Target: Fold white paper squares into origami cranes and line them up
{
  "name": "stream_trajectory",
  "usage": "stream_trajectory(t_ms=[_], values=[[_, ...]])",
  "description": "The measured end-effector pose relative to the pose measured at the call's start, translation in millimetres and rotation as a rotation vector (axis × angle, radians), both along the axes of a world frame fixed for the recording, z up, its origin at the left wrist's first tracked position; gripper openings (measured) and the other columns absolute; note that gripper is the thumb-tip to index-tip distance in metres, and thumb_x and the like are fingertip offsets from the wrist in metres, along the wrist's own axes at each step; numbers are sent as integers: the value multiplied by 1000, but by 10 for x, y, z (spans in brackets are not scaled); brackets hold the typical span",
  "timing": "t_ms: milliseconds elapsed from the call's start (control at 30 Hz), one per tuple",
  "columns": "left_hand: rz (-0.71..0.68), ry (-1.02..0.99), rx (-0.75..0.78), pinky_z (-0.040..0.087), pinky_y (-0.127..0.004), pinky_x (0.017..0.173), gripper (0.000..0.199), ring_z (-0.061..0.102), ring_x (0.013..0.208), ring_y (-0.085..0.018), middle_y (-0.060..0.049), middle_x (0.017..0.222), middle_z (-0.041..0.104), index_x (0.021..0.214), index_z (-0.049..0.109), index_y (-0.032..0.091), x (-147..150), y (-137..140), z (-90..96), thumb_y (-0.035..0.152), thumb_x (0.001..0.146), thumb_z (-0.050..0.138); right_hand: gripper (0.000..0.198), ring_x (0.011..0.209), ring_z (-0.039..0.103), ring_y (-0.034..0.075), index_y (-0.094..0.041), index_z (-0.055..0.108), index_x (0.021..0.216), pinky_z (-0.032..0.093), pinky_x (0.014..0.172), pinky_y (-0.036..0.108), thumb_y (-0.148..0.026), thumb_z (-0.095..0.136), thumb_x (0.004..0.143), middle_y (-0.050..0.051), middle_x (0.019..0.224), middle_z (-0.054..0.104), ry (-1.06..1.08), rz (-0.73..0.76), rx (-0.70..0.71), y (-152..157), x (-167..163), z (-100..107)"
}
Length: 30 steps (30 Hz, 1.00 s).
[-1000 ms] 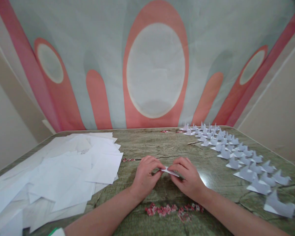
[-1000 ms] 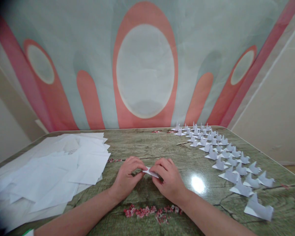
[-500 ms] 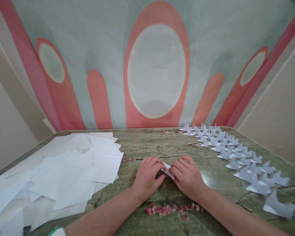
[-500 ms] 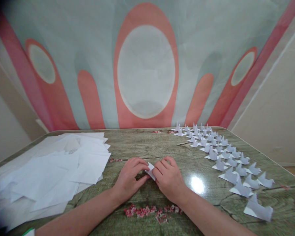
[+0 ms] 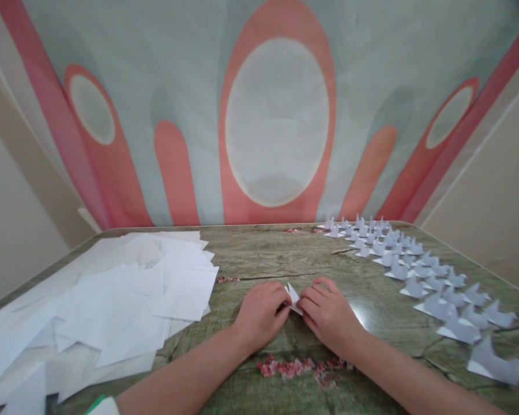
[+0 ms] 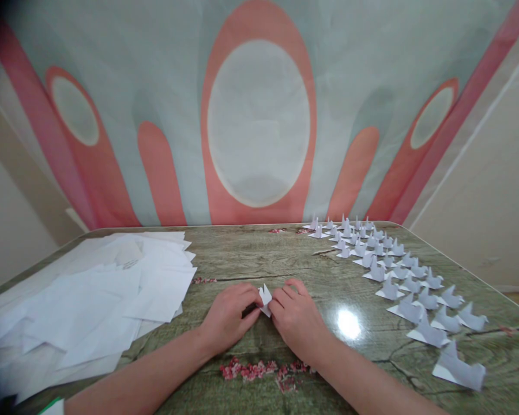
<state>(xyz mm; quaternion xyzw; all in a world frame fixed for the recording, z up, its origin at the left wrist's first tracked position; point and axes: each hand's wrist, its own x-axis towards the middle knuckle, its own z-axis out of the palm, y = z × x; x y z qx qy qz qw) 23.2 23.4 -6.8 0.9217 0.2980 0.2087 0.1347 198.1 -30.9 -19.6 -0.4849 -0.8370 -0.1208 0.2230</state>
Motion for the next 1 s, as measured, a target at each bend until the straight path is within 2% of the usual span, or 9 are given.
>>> stream_trajectory(t_ms=[300,567,800,1000], values=[[-15,58,1,40,-27,74,6,55,83,-18,-2,86,60,84,59,21,-13,-14,43,20,80,54,14,77,55,16,-21,62,80,33,84,36,-9,54,76,2,77,62,192,71,-194,38,109,80],[6,92,19,40,-29,74,11,55,82,-18,-3,85,60,84,60,20,-7,-65,79,24,85,50,7,78,56,15,-22,59,81,35,79,33,-19,54,84,1,79,62,293,144,-340,92,201,81],[31,-1,-67,40,-29,77,9,53,84,-18,-3,84,58,79,58,19,1,-4,9,23,84,51,10,83,54,16,-20,59,79,40,75,31,-20,52,85,2,85,58,410,102,-375,118,195,-12],[40,-77,-120,39,-29,76,6,52,83,-18,-2,81,58,77,57,19,17,38,-51,22,81,54,11,79,53,16,-20,56,76,40,73,30,-17,51,85,1,80,58,466,105,-422,140,184,-36]])
